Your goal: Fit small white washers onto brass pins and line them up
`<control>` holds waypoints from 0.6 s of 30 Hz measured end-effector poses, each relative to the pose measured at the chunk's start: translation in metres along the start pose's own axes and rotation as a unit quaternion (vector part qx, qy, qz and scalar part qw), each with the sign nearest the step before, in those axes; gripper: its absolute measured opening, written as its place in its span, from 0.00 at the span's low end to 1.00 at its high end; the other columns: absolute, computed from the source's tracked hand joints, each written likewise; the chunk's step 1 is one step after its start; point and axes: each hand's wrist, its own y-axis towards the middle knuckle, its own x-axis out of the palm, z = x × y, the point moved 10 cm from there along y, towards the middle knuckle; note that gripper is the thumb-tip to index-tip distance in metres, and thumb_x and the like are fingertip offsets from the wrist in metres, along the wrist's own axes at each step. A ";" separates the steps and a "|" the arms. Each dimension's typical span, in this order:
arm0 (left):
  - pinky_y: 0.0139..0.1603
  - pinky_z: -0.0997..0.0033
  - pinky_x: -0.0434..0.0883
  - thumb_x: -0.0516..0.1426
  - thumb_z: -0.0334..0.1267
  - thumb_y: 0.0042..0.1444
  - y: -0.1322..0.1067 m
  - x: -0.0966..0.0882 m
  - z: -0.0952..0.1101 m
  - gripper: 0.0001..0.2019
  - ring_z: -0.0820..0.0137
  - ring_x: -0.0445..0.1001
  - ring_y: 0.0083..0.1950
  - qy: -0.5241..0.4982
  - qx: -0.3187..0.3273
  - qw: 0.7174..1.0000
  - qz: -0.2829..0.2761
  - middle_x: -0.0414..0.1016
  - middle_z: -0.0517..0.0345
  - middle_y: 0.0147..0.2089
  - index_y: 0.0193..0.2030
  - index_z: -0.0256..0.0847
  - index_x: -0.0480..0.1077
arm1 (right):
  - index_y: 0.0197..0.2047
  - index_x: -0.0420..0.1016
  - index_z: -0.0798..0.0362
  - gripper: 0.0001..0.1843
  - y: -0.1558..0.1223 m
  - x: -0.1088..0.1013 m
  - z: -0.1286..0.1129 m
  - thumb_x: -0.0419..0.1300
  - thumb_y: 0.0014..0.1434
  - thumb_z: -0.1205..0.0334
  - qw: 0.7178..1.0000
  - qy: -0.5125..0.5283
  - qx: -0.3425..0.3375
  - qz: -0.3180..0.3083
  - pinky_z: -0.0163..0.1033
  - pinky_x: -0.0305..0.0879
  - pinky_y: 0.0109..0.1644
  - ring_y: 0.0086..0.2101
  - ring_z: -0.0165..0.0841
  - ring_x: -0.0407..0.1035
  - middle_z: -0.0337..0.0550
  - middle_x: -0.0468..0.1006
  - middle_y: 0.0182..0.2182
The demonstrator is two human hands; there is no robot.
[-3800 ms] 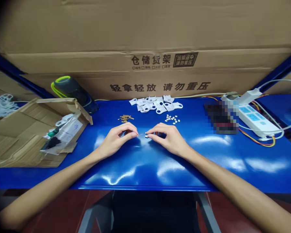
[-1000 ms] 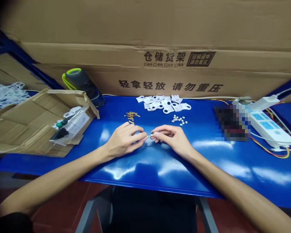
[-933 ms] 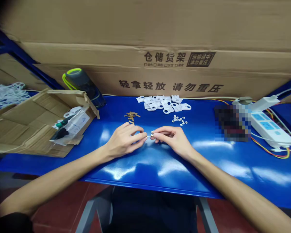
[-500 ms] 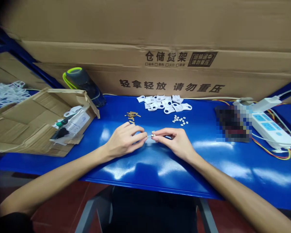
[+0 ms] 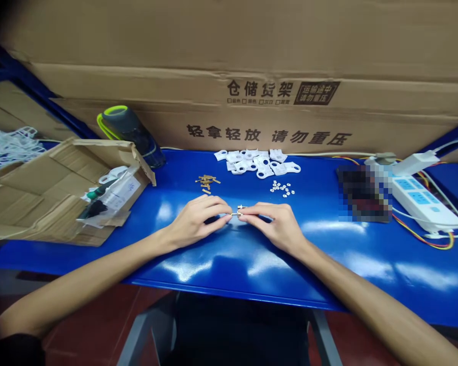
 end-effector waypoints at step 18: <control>0.46 0.65 0.67 0.51 0.40 0.77 -0.001 0.004 0.002 0.12 0.68 0.80 0.47 0.006 0.011 1.000 -0.004 0.83 0.54 0.48 0.50 0.39 0.75 | 0.44 0.84 0.48 0.07 0.002 0.003 -0.005 0.64 0.70 0.57 0.999 -0.036 -0.017 -0.006 0.42 0.74 0.44 0.37 0.36 0.79 0.42 0.86 0.38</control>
